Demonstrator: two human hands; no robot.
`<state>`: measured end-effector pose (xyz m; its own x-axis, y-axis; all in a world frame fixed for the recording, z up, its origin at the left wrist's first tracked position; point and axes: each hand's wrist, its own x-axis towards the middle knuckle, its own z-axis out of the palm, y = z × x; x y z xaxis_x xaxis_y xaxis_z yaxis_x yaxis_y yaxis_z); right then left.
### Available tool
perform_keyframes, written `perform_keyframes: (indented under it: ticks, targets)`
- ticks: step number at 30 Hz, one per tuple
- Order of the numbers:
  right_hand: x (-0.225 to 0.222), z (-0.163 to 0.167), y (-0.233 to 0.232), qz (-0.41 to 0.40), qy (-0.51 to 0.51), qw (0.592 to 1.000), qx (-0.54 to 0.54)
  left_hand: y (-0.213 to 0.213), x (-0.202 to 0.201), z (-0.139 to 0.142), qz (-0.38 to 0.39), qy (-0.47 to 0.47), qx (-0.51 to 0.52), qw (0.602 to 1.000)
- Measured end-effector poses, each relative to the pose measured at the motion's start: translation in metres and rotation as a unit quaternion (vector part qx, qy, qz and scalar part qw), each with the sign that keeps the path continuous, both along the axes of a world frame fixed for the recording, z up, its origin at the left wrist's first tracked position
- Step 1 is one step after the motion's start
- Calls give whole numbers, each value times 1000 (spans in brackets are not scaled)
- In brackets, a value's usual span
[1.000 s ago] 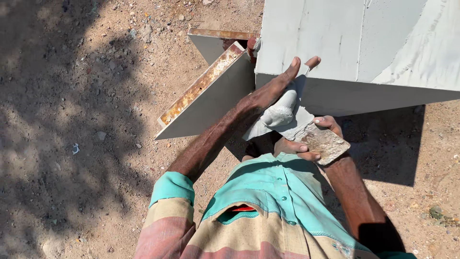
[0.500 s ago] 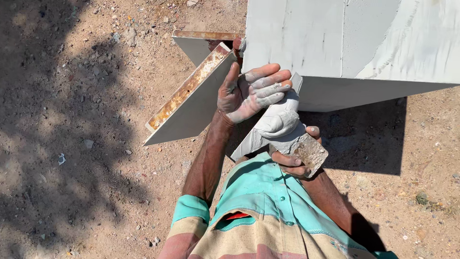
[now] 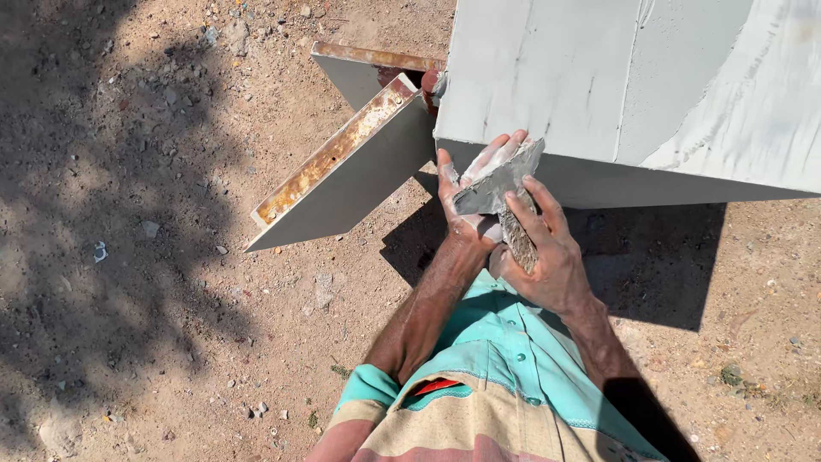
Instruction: The person applies white plaster to the surfaces of a box-like wooden structure using a hand float, spreading and smoothing the material over the top and side panels, reloading plaster onto the float from their hand, and working around the structure before stepping back at the end.
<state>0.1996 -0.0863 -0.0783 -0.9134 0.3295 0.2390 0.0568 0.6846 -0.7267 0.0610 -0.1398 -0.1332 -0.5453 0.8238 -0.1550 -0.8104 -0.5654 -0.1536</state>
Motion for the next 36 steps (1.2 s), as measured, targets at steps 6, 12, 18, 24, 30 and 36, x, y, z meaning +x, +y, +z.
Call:
perform_keyframes:
  ticks: [6, 12, 18, 24, 30, 36]
  targets:
    - [25, 17, 42, -41, -91, 995, -12, 24, -12, 57, 71, 77, 1, 995]
    - [37, 37, 98, -69, 4, 947, -315, 63, -58, 84, -57, 410, -86, 906]
    - [44, 28, 104, -18, -31, 977, -209, 145, -58, 85, -204, 330, -142, 911]
    - [54, 53, 229, -69, 123, 753, -642, 158, -107, 82, -124, 236, 68, 961]
    - [-71, 65, 455, -203, 22, 932, -299, 144, -87, 38, -113, 156, -84, 978]
    - [-211, -3, 621, -232, -211, 936, 160, 113, -41, 13, -19, 58, -194, 979]
